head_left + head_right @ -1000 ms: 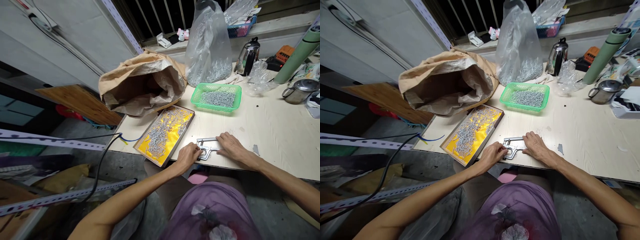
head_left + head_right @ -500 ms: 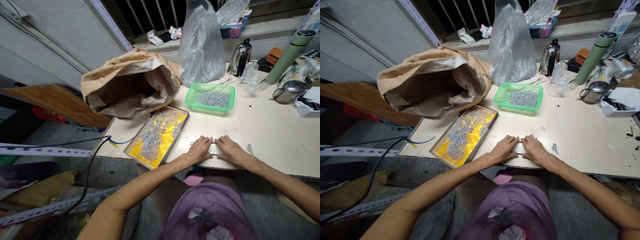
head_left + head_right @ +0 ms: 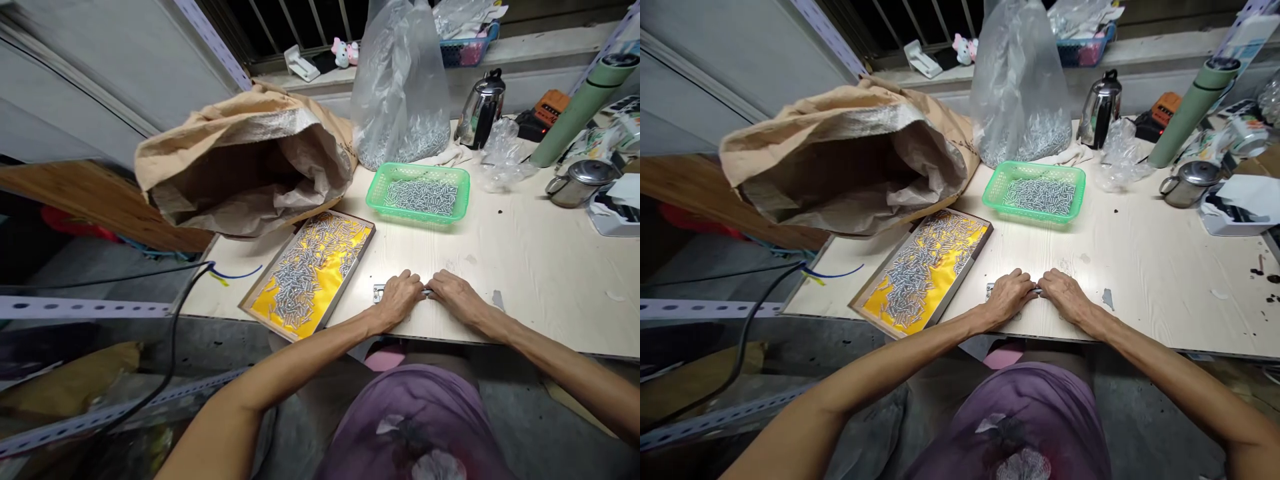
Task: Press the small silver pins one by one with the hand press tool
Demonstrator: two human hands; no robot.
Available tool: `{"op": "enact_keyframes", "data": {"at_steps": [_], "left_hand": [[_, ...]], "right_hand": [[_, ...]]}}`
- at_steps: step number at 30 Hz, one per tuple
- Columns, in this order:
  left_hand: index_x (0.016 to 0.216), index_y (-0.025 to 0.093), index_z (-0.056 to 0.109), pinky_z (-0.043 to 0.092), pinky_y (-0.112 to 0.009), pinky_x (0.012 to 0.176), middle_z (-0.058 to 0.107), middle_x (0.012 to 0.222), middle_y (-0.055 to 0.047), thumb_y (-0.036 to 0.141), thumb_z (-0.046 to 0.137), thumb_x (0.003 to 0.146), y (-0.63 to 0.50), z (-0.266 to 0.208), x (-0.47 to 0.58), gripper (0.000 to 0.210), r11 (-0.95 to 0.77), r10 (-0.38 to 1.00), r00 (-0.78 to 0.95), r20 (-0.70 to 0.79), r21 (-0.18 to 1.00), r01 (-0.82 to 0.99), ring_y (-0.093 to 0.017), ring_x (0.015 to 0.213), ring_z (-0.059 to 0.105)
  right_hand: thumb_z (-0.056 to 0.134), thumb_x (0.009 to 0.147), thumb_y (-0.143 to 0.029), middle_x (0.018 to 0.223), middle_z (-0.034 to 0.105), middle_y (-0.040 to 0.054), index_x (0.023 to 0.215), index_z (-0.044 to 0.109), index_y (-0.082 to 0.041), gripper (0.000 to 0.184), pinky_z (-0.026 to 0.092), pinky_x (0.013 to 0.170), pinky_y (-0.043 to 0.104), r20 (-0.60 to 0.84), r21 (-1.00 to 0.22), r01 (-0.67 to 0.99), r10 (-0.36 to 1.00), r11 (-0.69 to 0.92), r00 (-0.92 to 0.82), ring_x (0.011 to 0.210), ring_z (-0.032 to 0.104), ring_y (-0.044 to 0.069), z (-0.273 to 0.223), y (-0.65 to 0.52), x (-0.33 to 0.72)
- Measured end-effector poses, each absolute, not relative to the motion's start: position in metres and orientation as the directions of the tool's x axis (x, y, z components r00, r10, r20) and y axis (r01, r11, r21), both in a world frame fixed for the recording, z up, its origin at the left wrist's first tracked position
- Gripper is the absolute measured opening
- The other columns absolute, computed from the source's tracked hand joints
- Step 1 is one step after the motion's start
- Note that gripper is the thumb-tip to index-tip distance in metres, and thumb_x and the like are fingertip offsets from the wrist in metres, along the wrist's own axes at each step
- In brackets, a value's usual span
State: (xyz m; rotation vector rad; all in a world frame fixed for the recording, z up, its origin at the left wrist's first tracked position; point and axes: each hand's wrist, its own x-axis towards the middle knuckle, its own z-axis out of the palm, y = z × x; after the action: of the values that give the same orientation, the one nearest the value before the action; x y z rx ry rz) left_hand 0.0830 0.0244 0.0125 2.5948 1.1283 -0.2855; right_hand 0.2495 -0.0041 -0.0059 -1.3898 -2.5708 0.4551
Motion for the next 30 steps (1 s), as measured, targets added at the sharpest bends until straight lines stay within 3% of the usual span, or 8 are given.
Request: {"op": "enact_keyframes", "data": {"at_steps": [3,8,14,18,20,23,28,30], "left_hand": [[0.098,0.016,0.062,0.048,-0.032,0.076,0.063,0.097,-0.008,0.032,0.055,0.089,0.022,0.006,0.081,0.019,-0.638,0.711,0.671,-0.210,0.208,0.741,-0.023,0.100,0.054],[0.125,0.012,0.047,0.040,-0.042,0.102,0.048,0.136,-0.016,0.030,0.055,0.089,-0.010,-0.021,0.073,0.041,-0.637,0.764,0.631,0.131,0.303,0.708,-0.028,0.128,0.042],[0.130,0.016,0.043,0.034,-0.048,0.108,0.050,0.136,-0.015,0.038,0.049,0.091,-0.050,-0.040,0.074,0.045,-0.674,0.724,0.656,0.214,0.422,0.607,-0.028,0.135,0.035],[0.129,0.014,0.044,0.031,-0.049,0.109,0.052,0.133,-0.015,0.038,0.051,0.091,-0.052,-0.040,0.075,0.046,-0.668,0.725,0.656,0.211,0.450,0.593,-0.028,0.134,0.038],[0.127,0.014,0.047,0.034,-0.048,0.107,0.054,0.130,-0.016,0.039,0.052,0.090,-0.051,-0.039,0.076,0.045,-0.664,0.724,0.661,0.199,0.460,0.589,-0.028,0.130,0.042],[0.114,0.014,0.056,0.047,-0.042,0.094,0.064,0.110,-0.014,0.040,0.052,0.089,-0.057,-0.033,0.074,0.036,-0.661,0.719,0.675,0.167,0.466,0.588,-0.027,0.109,0.058],[0.100,0.015,0.060,0.050,-0.025,0.079,0.067,0.092,-0.008,0.033,0.050,0.092,-0.075,-0.007,0.043,0.022,-0.854,0.495,0.782,0.379,0.380,0.356,-0.016,0.087,0.063],[0.096,0.015,0.062,0.049,-0.022,0.073,0.066,0.086,-0.006,0.026,0.049,0.092,-0.071,0.004,0.019,0.017,-0.838,0.540,0.709,0.454,0.365,0.405,-0.013,0.079,0.061]], "right_hand": [[0.052,0.089,-0.019,0.086,0.060,0.0074,0.090,0.060,-0.016,0.009,0.043,0.073,0.032,0.056,-0.332,0.780,0.837,0.531,-0.545,0.083,0.051,0.021,-0.004,-0.002,0.255],[0.067,0.077,-0.043,0.097,0.059,0.0105,0.116,0.056,-0.016,0.049,0.045,0.076,0.037,0.029,-0.364,0.763,0.825,0.534,-0.564,0.089,0.051,0.025,-0.002,0.015,0.274],[0.054,0.086,-0.028,0.090,0.060,0.0096,0.097,0.064,-0.017,0.018,0.042,0.075,0.035,0.044,-0.276,0.840,0.879,0.467,-0.475,0.087,0.051,0.023,-0.004,0.046,0.274],[0.057,0.084,-0.023,0.093,0.061,0.0116,0.096,0.065,-0.017,0.016,0.039,0.069,0.035,0.039,-0.134,0.914,0.923,0.383,-0.382,0.086,0.049,0.025,0.008,0.055,0.244],[0.057,0.084,-0.022,0.100,0.060,0.0116,0.102,0.065,-0.019,0.020,0.037,0.070,0.034,0.024,-0.135,0.842,0.851,0.522,-0.524,0.090,0.048,0.024,0.016,0.050,0.218],[0.057,0.086,-0.023,0.102,0.061,0.0077,0.093,0.068,-0.023,0.013,0.036,0.073,0.033,-0.054,-0.192,0.600,0.602,0.777,-0.797,0.097,0.047,0.023,0.023,0.034,0.177],[0.054,0.083,-0.012,0.090,0.061,0.0090,0.077,0.064,-0.017,0.012,0.037,0.073,0.034,-0.119,-0.141,0.423,0.409,0.895,-0.905,0.091,0.049,0.022,0.011,0.027,0.146],[0.052,0.085,-0.013,0.087,0.062,0.0087,0.079,0.062,-0.016,0.012,0.039,0.072,0.033,-0.033,-0.207,0.389,0.391,0.898,-0.920,0.087,0.051,0.020,0.003,0.030,0.144]]}}
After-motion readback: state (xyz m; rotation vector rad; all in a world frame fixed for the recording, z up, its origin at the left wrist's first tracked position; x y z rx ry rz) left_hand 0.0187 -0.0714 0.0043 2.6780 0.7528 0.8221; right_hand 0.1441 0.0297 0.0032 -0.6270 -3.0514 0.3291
